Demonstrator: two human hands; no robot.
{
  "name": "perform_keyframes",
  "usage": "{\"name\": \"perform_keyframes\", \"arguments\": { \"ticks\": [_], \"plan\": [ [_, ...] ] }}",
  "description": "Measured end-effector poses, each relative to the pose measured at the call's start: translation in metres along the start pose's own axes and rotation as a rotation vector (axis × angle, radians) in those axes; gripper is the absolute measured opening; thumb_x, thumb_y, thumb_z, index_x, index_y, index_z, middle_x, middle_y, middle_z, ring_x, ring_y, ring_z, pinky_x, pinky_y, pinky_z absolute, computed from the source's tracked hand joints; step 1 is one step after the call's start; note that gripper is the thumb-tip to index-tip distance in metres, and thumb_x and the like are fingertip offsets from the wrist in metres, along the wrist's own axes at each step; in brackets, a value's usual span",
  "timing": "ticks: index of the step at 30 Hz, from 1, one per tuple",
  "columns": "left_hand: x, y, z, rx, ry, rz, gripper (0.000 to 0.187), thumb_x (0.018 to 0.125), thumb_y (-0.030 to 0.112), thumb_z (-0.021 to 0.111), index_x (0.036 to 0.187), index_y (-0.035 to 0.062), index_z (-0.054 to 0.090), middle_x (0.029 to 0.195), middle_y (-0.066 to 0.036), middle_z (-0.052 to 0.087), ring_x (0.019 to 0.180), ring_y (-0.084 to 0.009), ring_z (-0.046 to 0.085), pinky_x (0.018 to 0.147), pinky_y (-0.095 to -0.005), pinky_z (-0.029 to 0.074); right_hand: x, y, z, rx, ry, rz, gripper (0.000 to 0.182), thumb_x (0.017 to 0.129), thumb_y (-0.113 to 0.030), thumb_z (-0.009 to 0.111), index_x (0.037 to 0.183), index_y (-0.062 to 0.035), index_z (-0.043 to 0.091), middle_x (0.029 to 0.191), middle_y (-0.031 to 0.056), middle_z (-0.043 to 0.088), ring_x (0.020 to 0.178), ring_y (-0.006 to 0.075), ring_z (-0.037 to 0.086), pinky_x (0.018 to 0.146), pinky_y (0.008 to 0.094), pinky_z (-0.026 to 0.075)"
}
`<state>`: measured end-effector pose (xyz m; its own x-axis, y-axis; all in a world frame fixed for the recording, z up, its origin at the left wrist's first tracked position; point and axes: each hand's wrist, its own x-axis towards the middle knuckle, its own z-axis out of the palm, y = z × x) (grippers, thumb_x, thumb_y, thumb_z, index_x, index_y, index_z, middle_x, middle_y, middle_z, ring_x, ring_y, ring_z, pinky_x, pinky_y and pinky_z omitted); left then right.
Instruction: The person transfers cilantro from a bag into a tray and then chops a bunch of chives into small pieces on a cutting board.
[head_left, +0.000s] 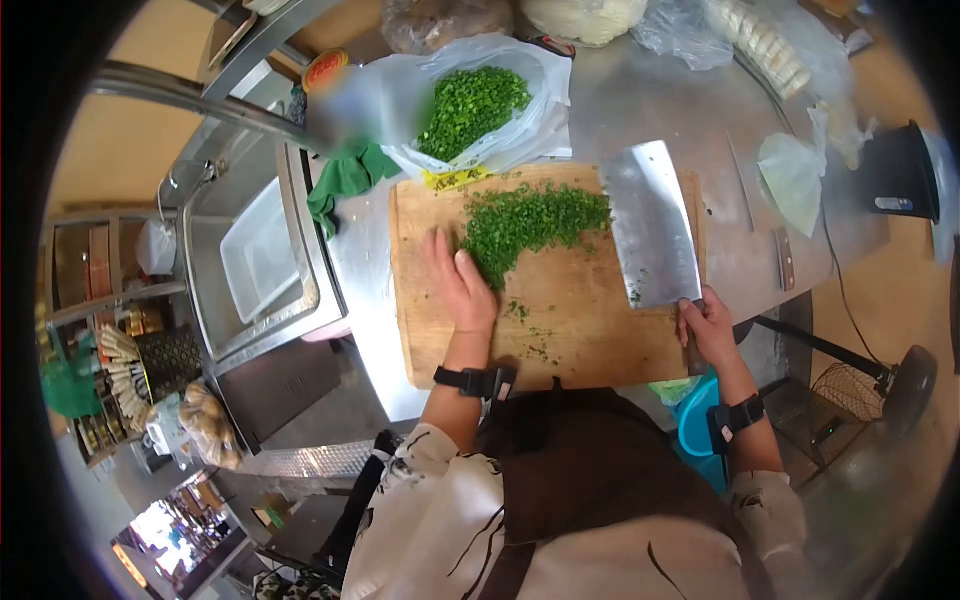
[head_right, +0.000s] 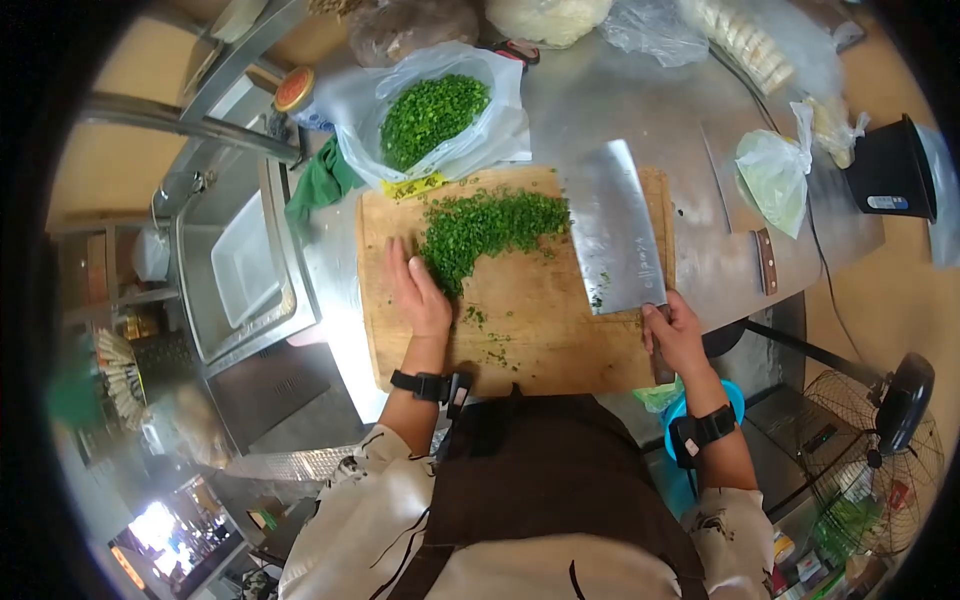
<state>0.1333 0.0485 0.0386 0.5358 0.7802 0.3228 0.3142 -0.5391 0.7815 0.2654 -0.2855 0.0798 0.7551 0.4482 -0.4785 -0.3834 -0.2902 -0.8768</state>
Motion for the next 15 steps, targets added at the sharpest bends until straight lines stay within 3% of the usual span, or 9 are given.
{"name": "perform_keyframes", "arguments": {
  "ticks": [8,15],
  "plan": [
    [-0.003,0.033,0.035,-0.034,-0.107,0.078,0.041,0.096,0.018,0.045,0.134,0.0012,0.048,0.141,-0.029,0.037,0.129,-0.0461,0.035,0.108,-0.0495,0.028,-0.008,-0.001,0.068,-0.278,-0.149,0.012,0.017,0.092,-0.017,0.061,0.098,-0.0032,0.054,0.069,0.0012,0.053,0.047,0.0085,0.048,0.043,0.0253,0.04],
    [-0.017,0.039,0.031,-0.08,-0.053,0.066,0.035,0.095,0.015,0.049,0.126,0.0001,0.055,0.138,-0.029,0.039,0.127,-0.0463,0.037,0.107,-0.0502,0.03,-0.032,-0.002,0.11,-0.222,-0.355,0.1,0.021,0.093,-0.021,0.057,0.086,-0.0058,0.045,0.06,0.0021,0.051,0.047,0.0097,0.051,0.044,0.026,0.04]
  ]
}}
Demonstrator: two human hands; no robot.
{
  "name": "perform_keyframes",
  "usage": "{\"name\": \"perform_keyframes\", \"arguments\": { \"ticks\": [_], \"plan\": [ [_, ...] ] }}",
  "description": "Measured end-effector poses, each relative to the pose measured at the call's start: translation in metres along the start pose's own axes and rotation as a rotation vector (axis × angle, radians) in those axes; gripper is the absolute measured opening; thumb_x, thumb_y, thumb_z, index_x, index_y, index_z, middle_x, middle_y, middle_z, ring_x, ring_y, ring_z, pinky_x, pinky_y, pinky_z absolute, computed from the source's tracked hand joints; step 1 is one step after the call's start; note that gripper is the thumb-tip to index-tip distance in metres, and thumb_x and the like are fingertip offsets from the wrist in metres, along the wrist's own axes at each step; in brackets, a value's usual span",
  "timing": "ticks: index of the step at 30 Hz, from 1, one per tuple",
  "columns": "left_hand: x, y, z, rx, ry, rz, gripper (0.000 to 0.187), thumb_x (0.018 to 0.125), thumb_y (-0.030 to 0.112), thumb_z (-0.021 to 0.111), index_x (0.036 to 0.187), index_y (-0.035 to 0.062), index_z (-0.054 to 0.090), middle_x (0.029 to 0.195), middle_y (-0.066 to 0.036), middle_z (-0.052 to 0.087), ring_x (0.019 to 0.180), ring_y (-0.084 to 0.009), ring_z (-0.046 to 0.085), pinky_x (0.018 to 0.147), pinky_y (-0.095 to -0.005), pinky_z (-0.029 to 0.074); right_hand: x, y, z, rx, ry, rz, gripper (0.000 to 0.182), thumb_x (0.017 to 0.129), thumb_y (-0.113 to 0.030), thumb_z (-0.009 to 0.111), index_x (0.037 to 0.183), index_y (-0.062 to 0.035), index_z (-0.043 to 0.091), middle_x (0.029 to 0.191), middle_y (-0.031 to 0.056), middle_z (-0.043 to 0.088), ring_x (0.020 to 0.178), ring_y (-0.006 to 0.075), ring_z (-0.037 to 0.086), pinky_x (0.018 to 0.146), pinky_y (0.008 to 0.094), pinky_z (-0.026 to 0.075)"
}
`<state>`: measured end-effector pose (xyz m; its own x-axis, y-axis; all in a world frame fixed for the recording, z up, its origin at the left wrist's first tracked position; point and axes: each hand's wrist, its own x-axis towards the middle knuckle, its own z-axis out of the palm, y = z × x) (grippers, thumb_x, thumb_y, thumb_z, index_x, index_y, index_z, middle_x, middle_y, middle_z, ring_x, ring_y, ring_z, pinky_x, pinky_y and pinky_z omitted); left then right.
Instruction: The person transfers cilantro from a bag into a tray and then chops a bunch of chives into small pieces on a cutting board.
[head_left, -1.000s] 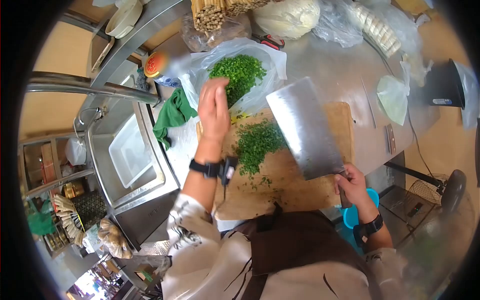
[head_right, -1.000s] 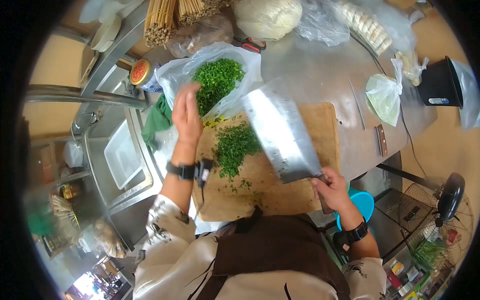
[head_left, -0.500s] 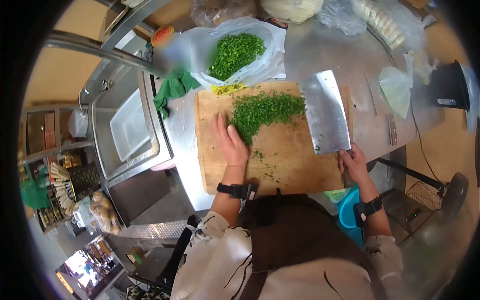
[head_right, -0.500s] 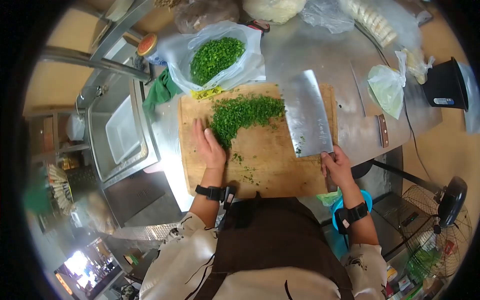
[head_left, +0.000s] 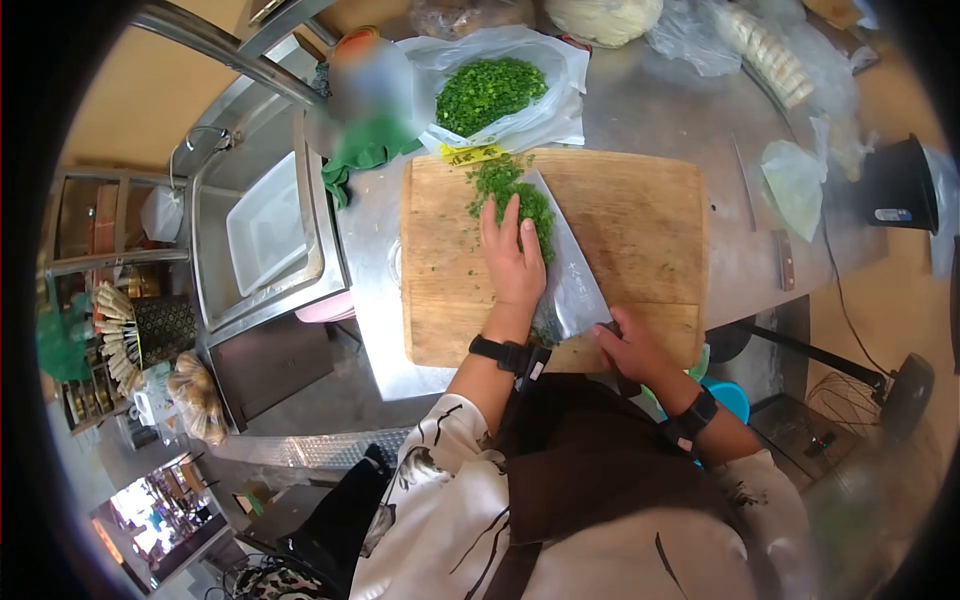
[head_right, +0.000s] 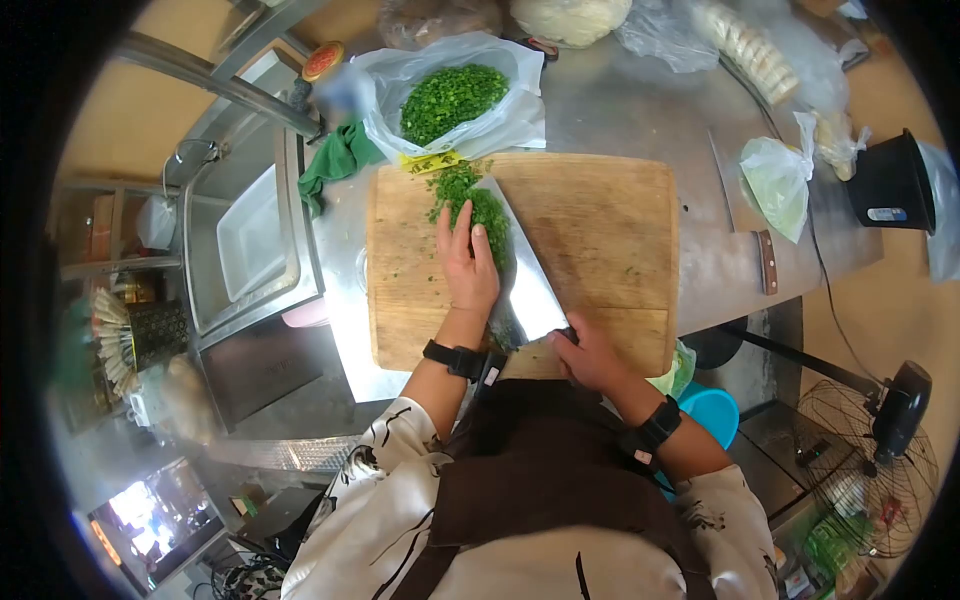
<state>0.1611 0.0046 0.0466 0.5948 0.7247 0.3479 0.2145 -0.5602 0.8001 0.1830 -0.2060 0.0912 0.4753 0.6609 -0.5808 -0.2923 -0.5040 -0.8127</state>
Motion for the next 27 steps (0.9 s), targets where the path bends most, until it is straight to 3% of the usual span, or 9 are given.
{"name": "perform_keyframes", "arguments": {
  "ticks": [9,13,18,21,22,25,27],
  "plan": [
    [0.017,0.04,-0.032,0.047,-0.032,0.086,0.035,0.093,0.016,0.052,0.123,-0.0012,0.057,0.137,-0.029,0.04,0.127,-0.0463,0.037,0.107,-0.0508,0.029,-0.02,-0.024,-0.004,0.149,-0.068,-0.006,0.021,0.094,-0.021,0.053,0.085,-0.0066,0.041,0.061,0.0035,0.053,0.047,0.0112,0.052,0.044,0.0256,0.038],
    [0.078,0.053,-0.032,-0.016,-0.046,0.154,0.035,0.095,0.018,0.051,0.122,-0.0027,0.057,0.135,-0.031,0.041,0.125,-0.0466,0.039,0.106,-0.0506,0.029,-0.004,-0.076,-0.007,0.14,-0.025,-0.108,0.02,0.095,-0.02,0.052,0.087,-0.0048,0.042,0.062,0.0041,0.053,0.048,0.0122,0.052,0.046,0.0256,0.039],
    [0.18,0.021,-0.008,-0.119,-0.192,0.116,0.044,0.096,0.031,0.049,0.127,0.0003,0.054,0.137,-0.031,0.04,0.129,-0.0453,0.035,0.108,-0.0503,0.027,0.042,-0.161,-0.009,0.24,0.042,-0.114,0.017,0.095,-0.018,0.052,0.094,-0.0017,0.048,0.064,0.0052,0.054,0.049,0.0144,0.053,0.049,0.0278,0.043],
    [0.213,0.011,-0.009,0.265,-0.231,0.356,0.044,0.095,0.032,0.051,0.131,0.0056,0.052,0.14,-0.029,0.039,0.133,-0.0448,0.031,0.11,-0.05,0.025,0.08,-0.191,-0.014,0.334,0.061,-0.085,0.017,0.094,-0.018,0.054,0.093,-0.002,0.049,0.067,0.0064,0.056,0.051,0.0153,0.054,0.05,0.0283,0.045],
    [0.22,0.011,-0.016,0.308,-0.319,0.433,0.045,0.094,0.029,0.052,0.134,0.0105,0.05,0.143,-0.022,0.039,0.137,-0.0415,0.028,0.112,-0.0497,0.021,0.094,-0.191,-0.014,0.335,0.075,-0.098,0.017,0.094,-0.018,0.055,0.094,-0.0011,0.05,0.07,0.0072,0.057,0.053,0.0159,0.055,0.05,0.0284,0.045],
    [0.233,0.008,-0.029,0.024,-0.835,0.663,0.045,0.095,0.025,0.049,0.137,0.0089,0.047,0.149,-0.015,0.035,0.141,-0.0335,0.025,0.115,-0.0468,0.015,0.109,-0.2,-0.014,0.346,0.102,-0.001,0.015,0.093,-0.018,0.053,0.095,-0.0026,0.05,0.07,0.0065,0.055,0.053,0.0158,0.055,0.05,0.0299,0.046],
    [0.224,0.009,-0.033,0.023,-0.996,0.73,0.045,0.095,0.022,0.048,0.138,0.0081,0.046,0.15,-0.012,0.034,0.142,-0.0298,0.024,0.116,-0.0469,0.013,0.116,-0.198,-0.016,0.353,0.096,0.004,0.015,0.093,-0.017,0.053,0.096,-0.0023,0.051,0.069,0.0062,0.055,0.053,0.0155,0.055,0.05,0.0294,0.045]
  ]
}}
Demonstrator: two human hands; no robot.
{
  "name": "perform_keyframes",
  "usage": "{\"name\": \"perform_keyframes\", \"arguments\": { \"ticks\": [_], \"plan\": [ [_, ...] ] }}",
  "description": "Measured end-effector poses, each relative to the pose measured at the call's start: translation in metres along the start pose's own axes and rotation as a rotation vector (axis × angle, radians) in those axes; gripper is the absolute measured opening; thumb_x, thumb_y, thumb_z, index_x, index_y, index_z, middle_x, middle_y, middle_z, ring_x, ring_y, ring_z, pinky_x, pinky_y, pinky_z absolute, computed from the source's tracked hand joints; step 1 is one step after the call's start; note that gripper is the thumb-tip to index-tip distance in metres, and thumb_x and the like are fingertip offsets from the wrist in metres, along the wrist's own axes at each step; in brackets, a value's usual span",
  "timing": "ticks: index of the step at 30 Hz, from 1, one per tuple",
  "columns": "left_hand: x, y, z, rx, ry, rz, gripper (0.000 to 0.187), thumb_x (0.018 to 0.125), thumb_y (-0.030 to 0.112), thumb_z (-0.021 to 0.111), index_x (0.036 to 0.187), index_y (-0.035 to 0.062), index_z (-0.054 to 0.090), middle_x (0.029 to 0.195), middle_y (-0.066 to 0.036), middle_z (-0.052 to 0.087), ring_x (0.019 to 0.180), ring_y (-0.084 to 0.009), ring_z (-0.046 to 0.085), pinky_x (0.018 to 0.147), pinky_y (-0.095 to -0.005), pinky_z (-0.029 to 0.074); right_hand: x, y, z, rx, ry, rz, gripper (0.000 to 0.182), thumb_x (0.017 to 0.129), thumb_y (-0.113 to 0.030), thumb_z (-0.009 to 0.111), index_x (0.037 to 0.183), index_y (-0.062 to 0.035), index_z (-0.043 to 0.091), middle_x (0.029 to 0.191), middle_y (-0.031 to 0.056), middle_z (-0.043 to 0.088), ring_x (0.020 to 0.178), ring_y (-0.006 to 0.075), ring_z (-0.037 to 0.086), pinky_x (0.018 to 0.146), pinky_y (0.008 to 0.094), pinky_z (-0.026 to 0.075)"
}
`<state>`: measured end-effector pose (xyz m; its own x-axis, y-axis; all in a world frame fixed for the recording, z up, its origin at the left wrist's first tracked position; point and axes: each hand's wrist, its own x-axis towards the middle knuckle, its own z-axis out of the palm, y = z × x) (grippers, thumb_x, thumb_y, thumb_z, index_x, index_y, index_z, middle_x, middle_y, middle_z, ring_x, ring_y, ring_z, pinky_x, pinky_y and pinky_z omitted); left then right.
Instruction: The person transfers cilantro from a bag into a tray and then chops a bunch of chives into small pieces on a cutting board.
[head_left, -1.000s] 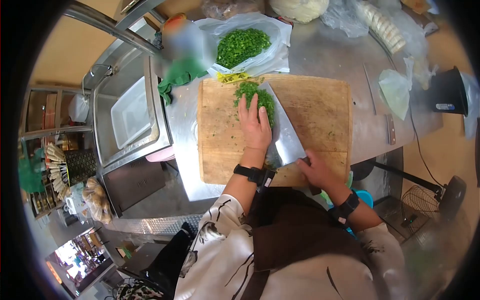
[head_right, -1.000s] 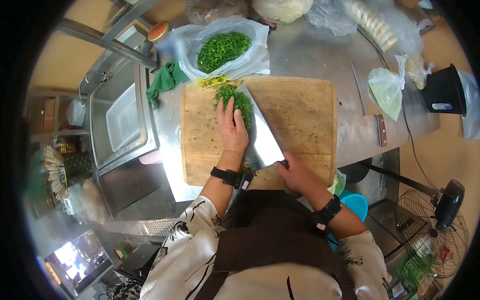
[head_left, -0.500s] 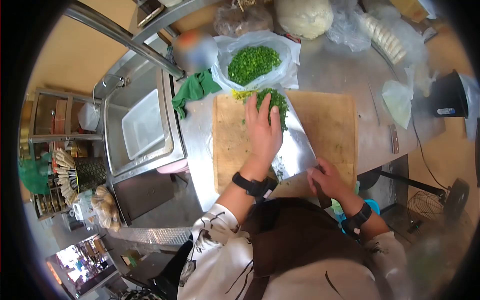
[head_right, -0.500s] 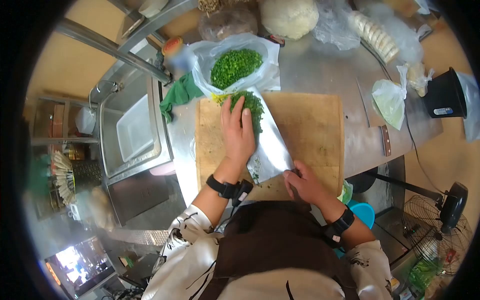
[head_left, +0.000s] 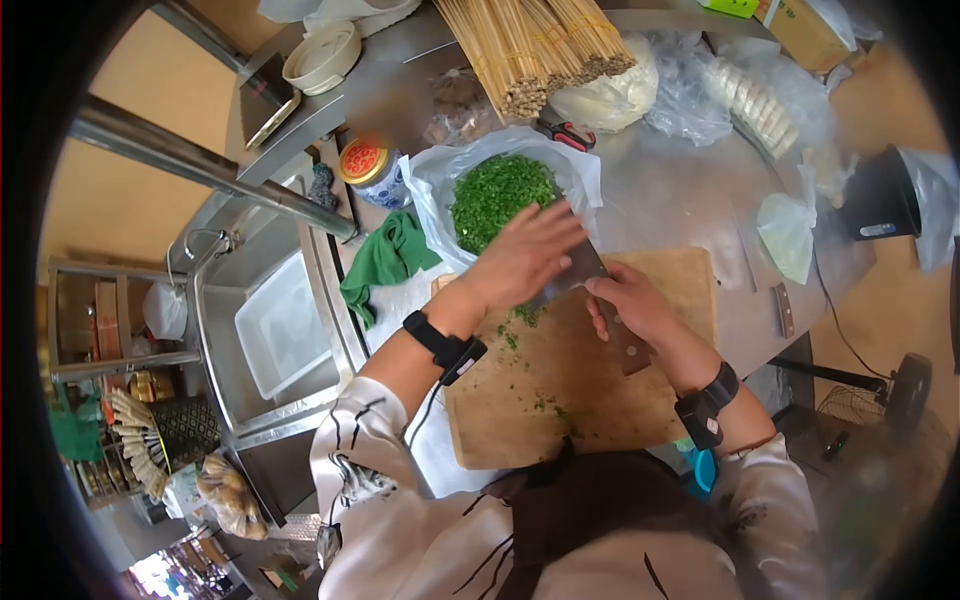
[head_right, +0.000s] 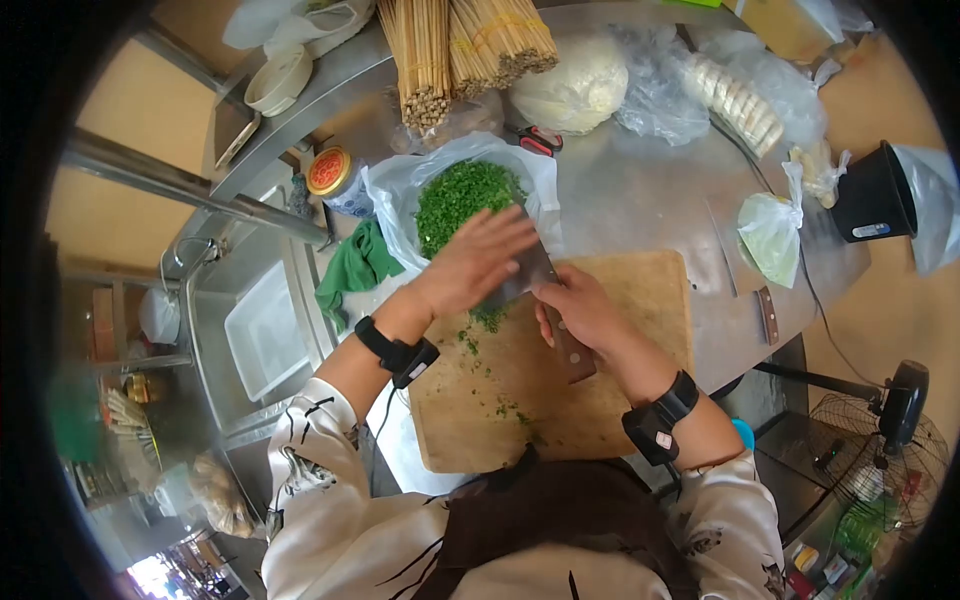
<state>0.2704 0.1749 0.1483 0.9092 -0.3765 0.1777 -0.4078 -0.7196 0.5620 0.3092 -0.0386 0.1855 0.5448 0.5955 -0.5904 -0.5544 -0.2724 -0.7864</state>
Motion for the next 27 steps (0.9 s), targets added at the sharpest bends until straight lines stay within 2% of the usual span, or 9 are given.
{"name": "perform_keyframes", "arguments": {
  "ticks": [1,11,14,18,19,22,23,26,27],
  "plan": [
    [-0.001,0.0,0.003,-0.014,-0.075,0.038,0.045,0.095,0.02,0.048,0.138,0.0078,0.045,0.15,-0.01,0.034,0.143,-0.028,0.023,0.116,-0.0469,0.013,0.002,0.002,-0.001,0.001,-0.002,0.005,0.015,0.093,-0.016,0.053,0.097,-0.0021,0.051,0.069,0.0061,0.055,0.053,0.0154,0.055,0.05,0.0292,0.045],
    [0.024,-0.061,0.013,0.379,0.054,0.016,0.047,0.094,0.017,0.047,0.139,0.0066,0.043,0.148,-0.007,0.038,0.142,-0.0233,0.025,0.117,-0.0452,0.012,-0.013,0.013,-0.004,-0.156,-0.006,-0.055,0.016,0.094,-0.016,0.054,0.097,-0.0008,0.052,0.069,0.0045,0.058,0.053,0.0126,0.057,0.049,0.0257,0.042],
    [0.025,-0.078,0.015,0.482,0.046,-0.074,0.047,0.094,0.017,0.046,0.139,0.0069,0.043,0.147,-0.006,0.039,0.141,-0.0229,0.028,0.117,-0.0443,0.013,-0.029,0.017,-0.01,-0.134,-0.026,-0.023,0.015,0.094,-0.015,0.055,0.101,-0.0013,0.053,0.07,0.0038,0.058,0.053,0.0121,0.057,0.049,0.025,0.041],
    [0.019,-0.097,0.02,0.586,0.067,-0.217,0.04,0.095,0.019,0.045,0.132,0.0059,0.053,0.142,-0.006,0.045,0.139,-0.0227,0.031,0.116,-0.0437,0.016,-0.063,0.038,-0.033,-0.129,-0.015,0.015,0.02,0.092,-0.011,0.058,0.109,-0.0019,0.053,0.07,0.0027,0.058,0.054,0.0115,0.057,0.05,0.0246,0.042],
    [0.017,-0.098,0.02,0.574,0.193,-0.172,0.033,0.094,0.018,0.047,0.121,0.004,0.06,0.133,-0.008,0.054,0.134,-0.0242,0.038,0.115,-0.0438,0.021,-0.072,0.047,-0.041,-0.143,-0.005,0.022,0.022,0.091,-0.01,0.059,0.111,-0.002,0.053,0.07,0.0024,0.058,0.054,0.0114,0.057,0.051,0.0246,0.043],
    [0.013,-0.089,0.015,0.357,0.448,-0.201,0.027,0.093,0.016,0.05,0.112,0.0034,0.064,0.121,-0.009,0.061,0.125,-0.0272,0.048,0.112,-0.0455,0.026,-0.104,0.077,-0.064,-0.191,0.098,-0.073,0.022,0.088,-0.007,0.063,0.108,-0.0014,0.056,0.07,0.001,0.057,0.053,0.0097,0.055,0.053,0.0242,0.045],
    [0.013,-0.08,0.011,0.324,0.635,-0.158,0.018,0.091,0.015,0.055,0.097,0.003,0.067,0.102,-0.011,0.066,0.106,-0.0269,0.058,0.1,-0.0418,0.039,-0.114,0.082,-0.072,-0.278,0.129,-0.112,0.022,0.087,-0.007,0.065,0.106,-0.0011,0.057,0.069,0.0021,0.057,0.053,0.0111,0.055,0.053,0.0252,0.045],
    [-0.002,-0.041,0.008,-0.174,0.837,-0.49,0.019,0.093,0.016,0.054,0.09,0.0004,0.066,0.093,-0.015,0.065,0.09,-0.0293,0.061,0.085,-0.0375,0.046,-0.137,0.096,-0.1,-0.58,0.224,-0.256,0.02,0.083,-0.008,0.069,0.099,-0.0001,0.059,0.068,0.0059,0.056,0.053,0.0159,0.054,0.053,0.0285,0.044],
    [-0.009,-0.032,0.013,-0.284,0.915,-0.549,0.02,0.093,0.015,0.056,0.086,-0.0018,0.065,0.085,-0.017,0.063,0.078,-0.03,0.06,0.073,-0.0353,0.047,-0.143,0.101,-0.11,-0.706,0.255,-0.309,0.02,0.082,-0.008,0.07,0.097,0.0002,0.06,0.067,0.0075,0.055,0.054,0.018,0.054,0.053,0.0299,0.044]
  ]
}}
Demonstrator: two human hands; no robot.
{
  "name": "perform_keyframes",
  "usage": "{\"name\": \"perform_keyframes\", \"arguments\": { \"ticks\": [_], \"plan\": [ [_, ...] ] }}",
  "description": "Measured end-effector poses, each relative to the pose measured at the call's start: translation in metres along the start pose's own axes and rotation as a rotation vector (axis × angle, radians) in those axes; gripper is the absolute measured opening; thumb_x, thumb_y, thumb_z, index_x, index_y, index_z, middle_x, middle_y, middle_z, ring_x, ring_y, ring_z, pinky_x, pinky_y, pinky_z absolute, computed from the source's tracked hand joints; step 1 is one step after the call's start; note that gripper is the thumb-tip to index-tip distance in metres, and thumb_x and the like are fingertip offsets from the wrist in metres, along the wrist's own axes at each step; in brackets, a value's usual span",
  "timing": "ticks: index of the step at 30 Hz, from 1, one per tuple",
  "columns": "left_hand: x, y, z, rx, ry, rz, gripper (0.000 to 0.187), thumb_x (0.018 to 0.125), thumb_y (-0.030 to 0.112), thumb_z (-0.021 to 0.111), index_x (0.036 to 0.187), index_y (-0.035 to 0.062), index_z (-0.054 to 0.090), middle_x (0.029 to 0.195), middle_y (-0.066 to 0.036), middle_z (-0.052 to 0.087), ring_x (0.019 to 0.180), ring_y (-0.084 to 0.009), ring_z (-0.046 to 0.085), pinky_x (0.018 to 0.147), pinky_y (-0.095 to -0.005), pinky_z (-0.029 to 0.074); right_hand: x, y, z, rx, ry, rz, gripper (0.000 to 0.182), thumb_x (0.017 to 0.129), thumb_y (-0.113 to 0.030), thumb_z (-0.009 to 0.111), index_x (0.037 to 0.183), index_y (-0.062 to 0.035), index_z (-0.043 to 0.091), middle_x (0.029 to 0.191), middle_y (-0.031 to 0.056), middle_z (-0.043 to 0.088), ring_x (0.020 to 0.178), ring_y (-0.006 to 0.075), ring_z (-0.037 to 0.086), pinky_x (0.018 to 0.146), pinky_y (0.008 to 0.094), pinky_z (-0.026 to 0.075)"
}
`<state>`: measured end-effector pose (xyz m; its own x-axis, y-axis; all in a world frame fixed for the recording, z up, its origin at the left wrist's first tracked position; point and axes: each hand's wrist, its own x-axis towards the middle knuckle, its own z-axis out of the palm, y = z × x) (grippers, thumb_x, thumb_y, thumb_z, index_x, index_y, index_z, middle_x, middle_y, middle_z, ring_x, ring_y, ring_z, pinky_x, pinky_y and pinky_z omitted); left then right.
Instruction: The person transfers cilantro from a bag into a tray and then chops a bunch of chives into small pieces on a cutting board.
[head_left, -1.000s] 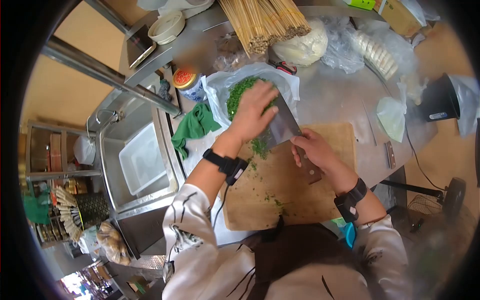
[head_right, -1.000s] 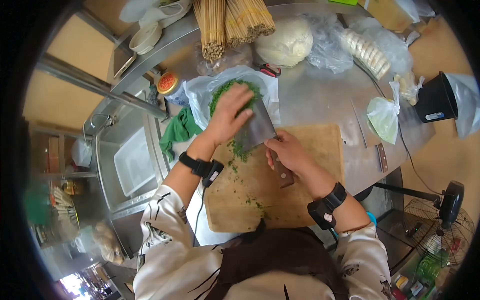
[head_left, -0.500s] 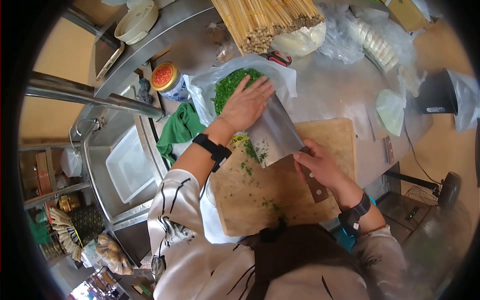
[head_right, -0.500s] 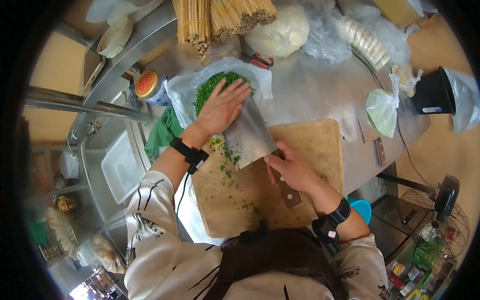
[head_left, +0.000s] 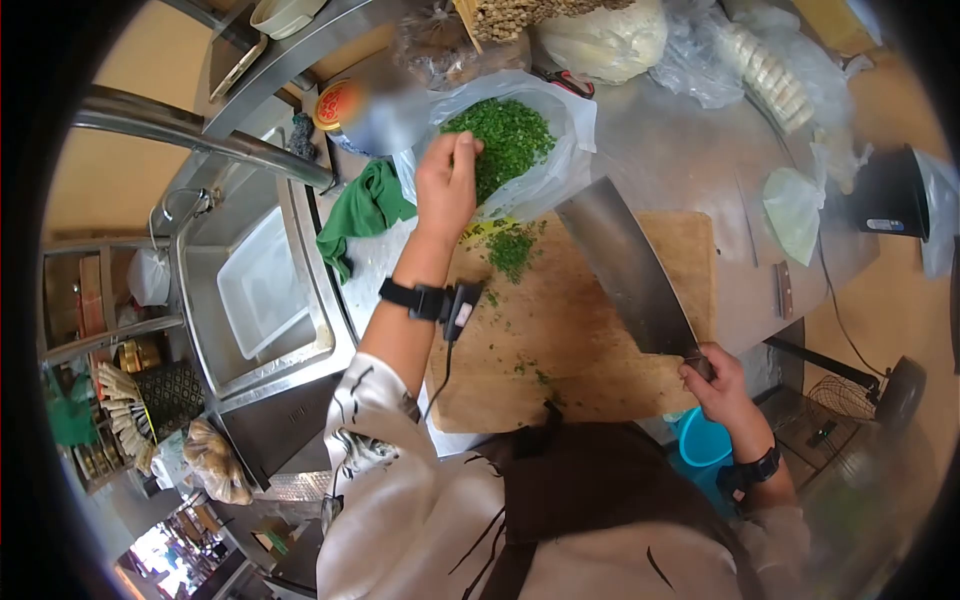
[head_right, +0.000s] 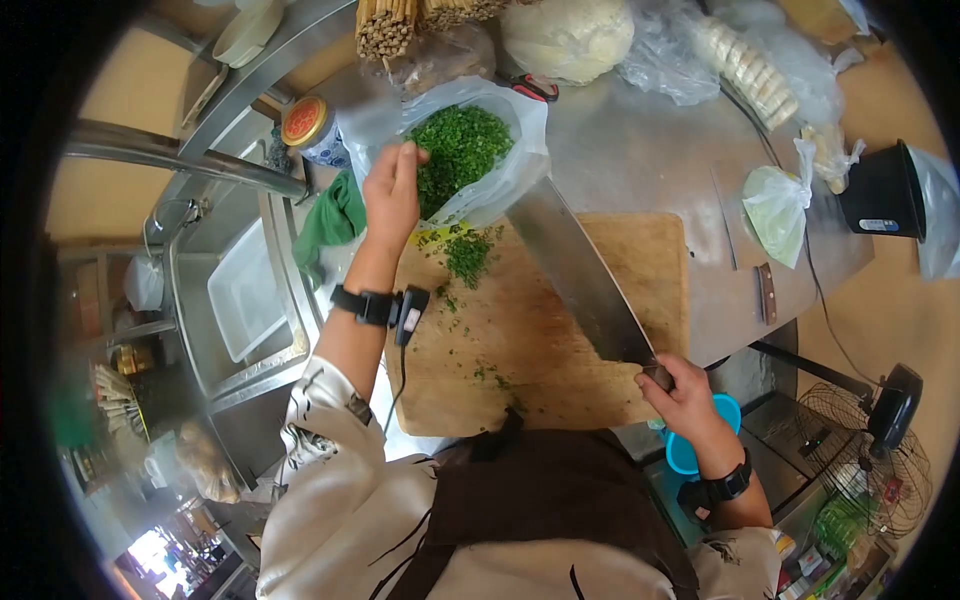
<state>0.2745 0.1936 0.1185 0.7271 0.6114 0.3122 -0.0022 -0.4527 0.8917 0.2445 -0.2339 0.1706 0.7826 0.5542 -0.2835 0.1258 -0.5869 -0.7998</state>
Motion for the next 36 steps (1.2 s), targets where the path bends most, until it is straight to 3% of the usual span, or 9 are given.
{"name": "perform_keyframes", "arguments": {
  "ticks": [3,7,8,11,16,19,25,31,36],
  "plan": [
    [-0.033,0.01,-0.005,0.013,-0.034,-0.212,0.017,0.092,0.013,0.057,0.086,-0.002,0.064,0.083,-0.016,0.063,0.075,-0.0289,0.06,0.073,-0.0351,0.047,-0.007,0.001,-0.008,-0.219,0.059,-0.112,0.019,0.079,-0.009,0.071,0.091,-0.0001,0.058,0.067,0.0131,0.051,0.058,0.0291,0.055,0.052,0.0369,0.043],
    [-0.033,-0.012,0.0,0.129,-0.088,0.144,0.015,0.091,0.011,0.058,0.098,0.0003,0.067,0.102,-0.017,0.066,0.097,-0.0312,0.061,0.086,-0.0348,0.046,-0.005,-0.001,-0.007,-0.411,0.052,-0.189,0.016,0.08,-0.01,0.069,0.088,-0.0016,0.057,0.071,0.0146,0.055,0.062,0.034,0.057,0.054,0.0411,0.045],
    [-0.026,-0.018,-0.001,0.151,-0.142,0.179,0.021,0.093,0.015,0.056,0.106,0.0021,0.067,0.113,-0.018,0.064,0.11,-0.0323,0.057,0.094,-0.0357,0.043,0.0,-0.003,-0.005,-0.467,0.044,-0.222,0.016,0.08,-0.01,0.068,0.088,-0.002,0.056,0.072,0.015,0.056,0.063,0.0352,0.057,0.054,0.0422,0.045],
    [0.0,-0.038,0.001,0.181,-0.195,0.122,0.026,0.096,0.021,0.053,0.108,0.0032,0.067,0.117,-0.018,0.063,0.115,-0.0325,0.055,0.098,-0.0368,0.041,0.023,-0.014,0.003,-0.503,0.033,-0.32,0.017,0.082,-0.012,0.067,0.091,-0.004,0.055,0.076,0.0144,0.057,0.066,0.0357,0.059,0.055,0.0437,0.047],
    [0.006,0.005,-0.023,0.04,-0.15,-0.083,0.03,0.098,0.025,0.052,0.11,0.0021,0.067,0.106,-0.016,0.068,0.102,-0.0237,0.063,0.091,-0.031,0.046,0.06,-0.02,0.016,-0.612,-0.07,-0.49,0.016,0.084,-0.015,0.064,0.094,-0.0062,0.055,0.08,0.0129,0.057,0.07,0.0346,0.059,0.058,0.0432,0.049],
    [-0.018,0.013,-0.038,-0.163,0.021,-0.051,0.03,0.097,0.022,0.052,0.108,-0.0019,0.067,0.104,-0.014,0.069,0.1,-0.0189,0.063,0.089,-0.0288,0.046,0.081,-0.024,0.024,-0.623,-0.089,-0.561,0.016,0.084,-0.016,0.064,0.094,-0.0067,0.056,0.081,0.0125,0.057,0.07,0.0337,0.059,0.058,0.0428,0.049],
    [-0.122,-0.009,-0.062,-0.215,0.393,-0.238,0.029,0.101,0.019,0.046,0.108,-0.0041,0.062,0.106,-0.01,0.065,0.1,-0.0179,0.06,0.093,-0.0298,0.044,0.108,-0.037,0.025,-0.65,-0.139,-0.651,0.017,0.084,-0.017,0.065,0.095,-0.0073,0.056,0.082,0.0116,0.056,0.069,0.0329,0.059,0.058,0.0419,0.049],
    [-0.201,-0.038,-0.059,-0.126,0.407,-0.312,0.025,0.101,0.015,0.044,0.105,-0.0021,0.062,0.108,-0.009,0.062,0.103,-0.0168,0.056,0.095,-0.0302,0.042,0.104,-0.039,0.021,-0.668,-0.221,-0.701,0.017,0.084,-0.017,0.064,0.095,-0.0072,0.056,0.082,0.0114,0.055,0.069,0.0329,0.059,0.059,0.0423,0.048],
    [-0.222,-0.034,-0.057,-0.05,0.371,-0.263,0.025,0.1,0.013,0.043,0.102,-0.0026,0.062,0.108,-0.013,0.063,0.103,-0.0231,0.058,0.095,-0.0318,0.042,0.09,-0.036,0.01,-0.681,-0.304,-0.718,0.015,0.085,-0.017,0.064,0.093,-0.0072,0.057,0.081,0.0109,0.054,0.072,0.0314,0.058,0.061,0.0413,0.048]
  ]
}}
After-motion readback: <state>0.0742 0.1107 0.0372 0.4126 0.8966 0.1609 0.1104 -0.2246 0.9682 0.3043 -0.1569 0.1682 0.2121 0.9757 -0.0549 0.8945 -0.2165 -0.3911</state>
